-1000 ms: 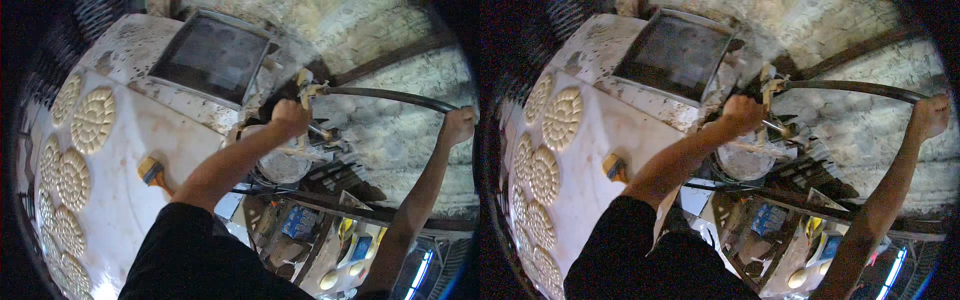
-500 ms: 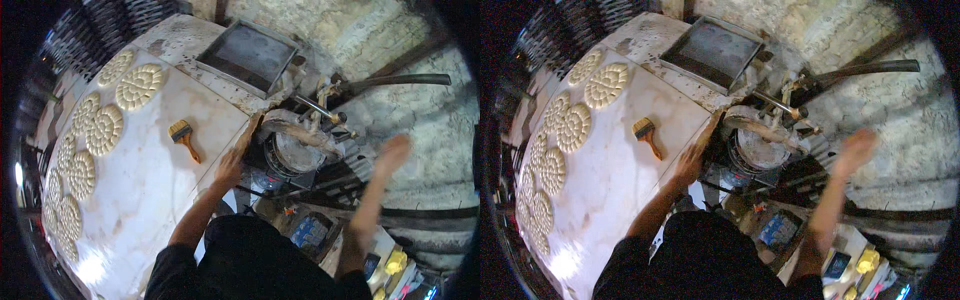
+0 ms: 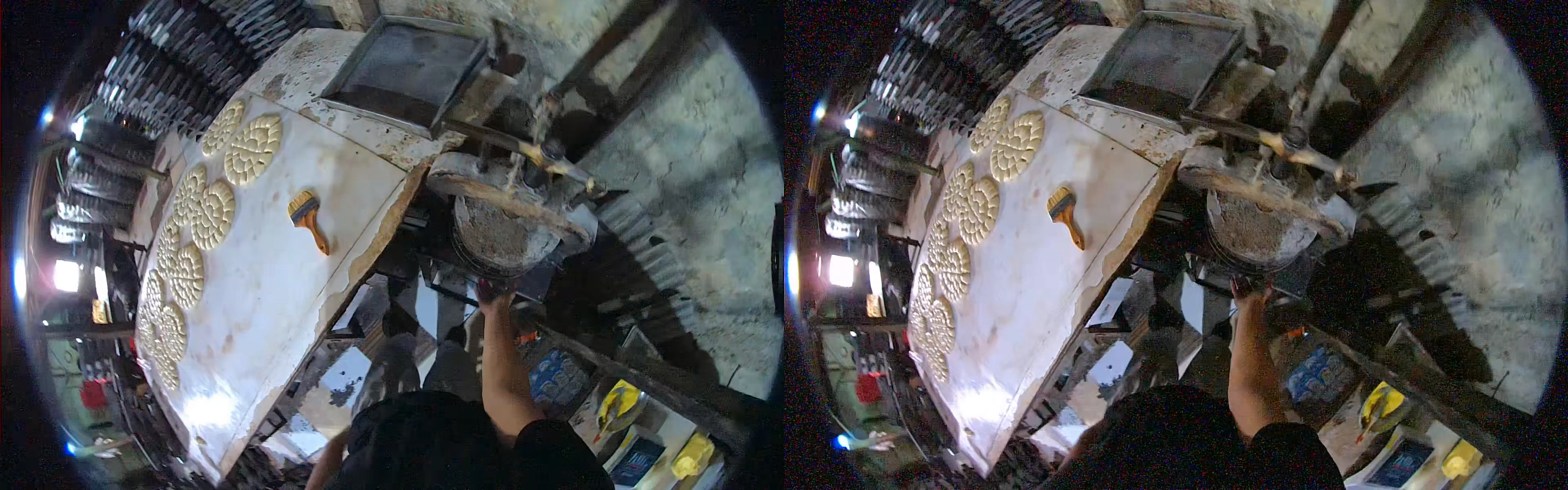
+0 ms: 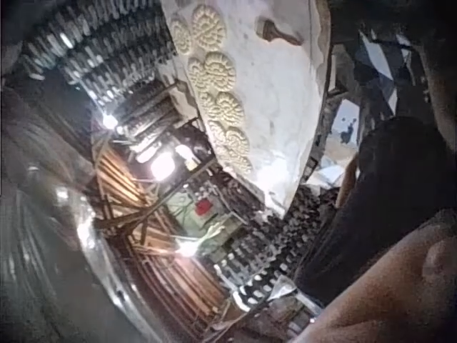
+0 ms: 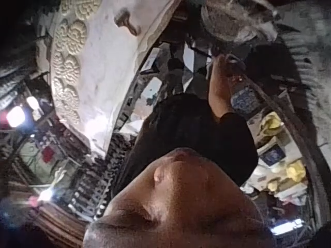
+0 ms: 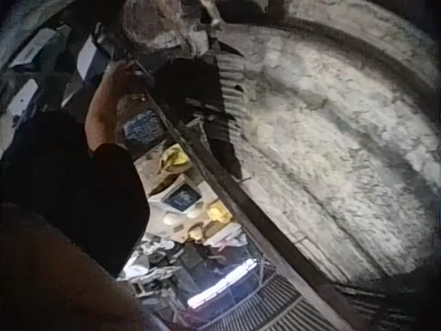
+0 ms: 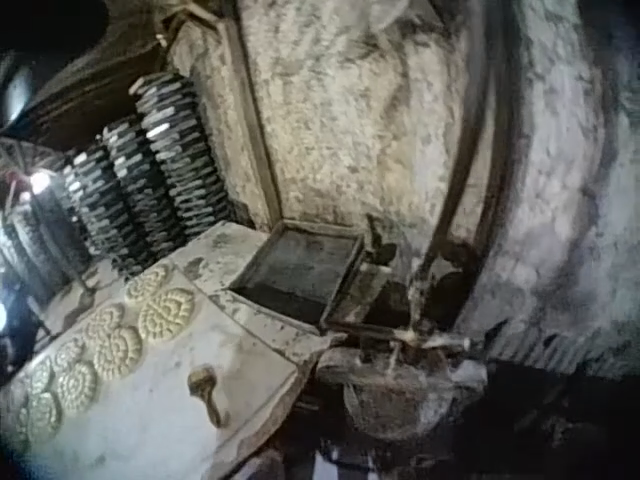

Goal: The recorder prepares dough, applies a wash, and uses a manual press to shape flatbreads in a bakery production area.

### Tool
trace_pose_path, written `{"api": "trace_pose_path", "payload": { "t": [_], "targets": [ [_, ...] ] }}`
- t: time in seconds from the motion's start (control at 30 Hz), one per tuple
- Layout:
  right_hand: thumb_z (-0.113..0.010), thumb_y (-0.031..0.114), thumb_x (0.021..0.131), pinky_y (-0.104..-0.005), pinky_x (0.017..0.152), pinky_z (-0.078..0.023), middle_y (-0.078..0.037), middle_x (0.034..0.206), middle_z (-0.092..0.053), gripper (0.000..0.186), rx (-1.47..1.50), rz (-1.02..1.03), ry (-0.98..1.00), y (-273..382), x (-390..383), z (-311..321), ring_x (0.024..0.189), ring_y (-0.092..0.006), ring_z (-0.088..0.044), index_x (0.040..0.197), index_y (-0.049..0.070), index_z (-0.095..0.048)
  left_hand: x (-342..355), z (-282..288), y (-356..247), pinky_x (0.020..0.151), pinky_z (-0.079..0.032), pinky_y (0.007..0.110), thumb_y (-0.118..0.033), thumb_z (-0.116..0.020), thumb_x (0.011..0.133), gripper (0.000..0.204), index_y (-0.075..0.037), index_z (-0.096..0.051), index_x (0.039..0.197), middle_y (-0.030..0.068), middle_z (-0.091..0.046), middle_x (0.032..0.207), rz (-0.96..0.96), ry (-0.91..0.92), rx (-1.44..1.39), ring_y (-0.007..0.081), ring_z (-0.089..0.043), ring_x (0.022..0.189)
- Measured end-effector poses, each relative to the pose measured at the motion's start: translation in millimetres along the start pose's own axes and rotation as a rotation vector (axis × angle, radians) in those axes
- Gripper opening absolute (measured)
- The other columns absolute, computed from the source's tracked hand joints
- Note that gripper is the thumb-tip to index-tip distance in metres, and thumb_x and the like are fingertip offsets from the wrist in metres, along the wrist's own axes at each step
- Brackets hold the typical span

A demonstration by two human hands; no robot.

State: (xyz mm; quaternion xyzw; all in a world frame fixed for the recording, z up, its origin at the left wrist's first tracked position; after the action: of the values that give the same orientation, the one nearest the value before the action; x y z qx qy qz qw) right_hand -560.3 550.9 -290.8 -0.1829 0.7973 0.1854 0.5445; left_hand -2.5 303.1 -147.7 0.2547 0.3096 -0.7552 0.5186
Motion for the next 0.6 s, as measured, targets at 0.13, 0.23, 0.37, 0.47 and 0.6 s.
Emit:
{"api": "trace_pose_path", "payload": {
  "t": [0.13,0.23,0.37,0.47,0.6],
  "targets": [
    [-0.037,0.069,0.094,-0.0414,0.059,-0.041,-0.009,0.081,-0.055,0.063,0.198,-0.026,0.43,34.2,6.4,-12.2,0.058,-0.0248,-0.045,0.101,0.008,-0.049,-2.6,-43.4,-59.9,0.086,-0.051,0.047,-0.03,-0.055,0.095,0.031,-0.006,-0.066,0.11,0.0244,-0.066,0.11,-0.33,0.22,0.027,0.0401,-0.066,0.098],
    [-0.036,0.065,0.095,-0.0398,0.067,-0.044,-0.011,0.095,-0.056,0.062,0.022,-0.004,0.312,44.0,21.9,6.6,0.067,-0.0244,-0.048,0.11,0.007,-0.049,23.0,-36.1,-57.2,0.075,-0.055,0.039,-0.031,-0.056,0.098,0.036,-0.001,-0.061,0.116,0.0155,-0.069,0.104,-0.253,0.236,-0.094,0.0252,-0.068,0.085],
    [-0.04,0.061,0.097,-0.0423,0.075,-0.045,-0.011,0.095,-0.053,0.059,0.099,0.019,0.044,30.9,-1.2,4.7,0.071,-0.0235,-0.049,0.119,0.007,-0.049,14.5,-17.7,-81.6,0.069,-0.057,0.033,-0.019,-0.052,0.1,0.029,0.0,-0.056,0.121,0.0132,-0.068,0.104,0.017,0.234,-0.543,0.0213,-0.068,0.088],
    [-0.042,0.065,0.095,-0.0412,0.066,-0.047,-0.009,0.08,-0.05,0.065,0.04,0.016,-0.104,20.3,-6.7,13.1,0.062,-0.0244,-0.049,0.119,0.005,-0.052,19.2,3.0,-117.0,0.07,-0.057,0.032,-0.022,-0.05,0.102,0.028,0.002,-0.06,0.113,0.0116,-0.068,0.099,-0.079,0.134,-0.47,0.0192,-0.067,0.091],
    [-0.043,0.061,0.097,-0.044,0.087,-0.049,-0.011,0.09,-0.051,0.071,0.128,0.067,0.144,38.2,40.2,6.1,0.074,-0.026,-0.053,0.143,0.008,-0.036,54.6,-21.5,-193.3,0.079,-0.054,0.04,-0.03,-0.054,0.097,0.034,0.0,-0.061,0.111,0.0146,-0.069,0.095,-0.15,0.322,-0.027,0.025,-0.067,0.087]
  ]
}}
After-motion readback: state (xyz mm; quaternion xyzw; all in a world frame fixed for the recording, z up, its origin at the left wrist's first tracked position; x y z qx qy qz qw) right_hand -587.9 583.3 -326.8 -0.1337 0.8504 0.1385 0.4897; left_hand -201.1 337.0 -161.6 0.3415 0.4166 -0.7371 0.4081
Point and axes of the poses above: each hand's wrist, its own x-axis towards the middle knuckle, its own z-axis out of the back of the hand, y = z × x, the point moved 9 cm from there along x, towards the middle knuckle
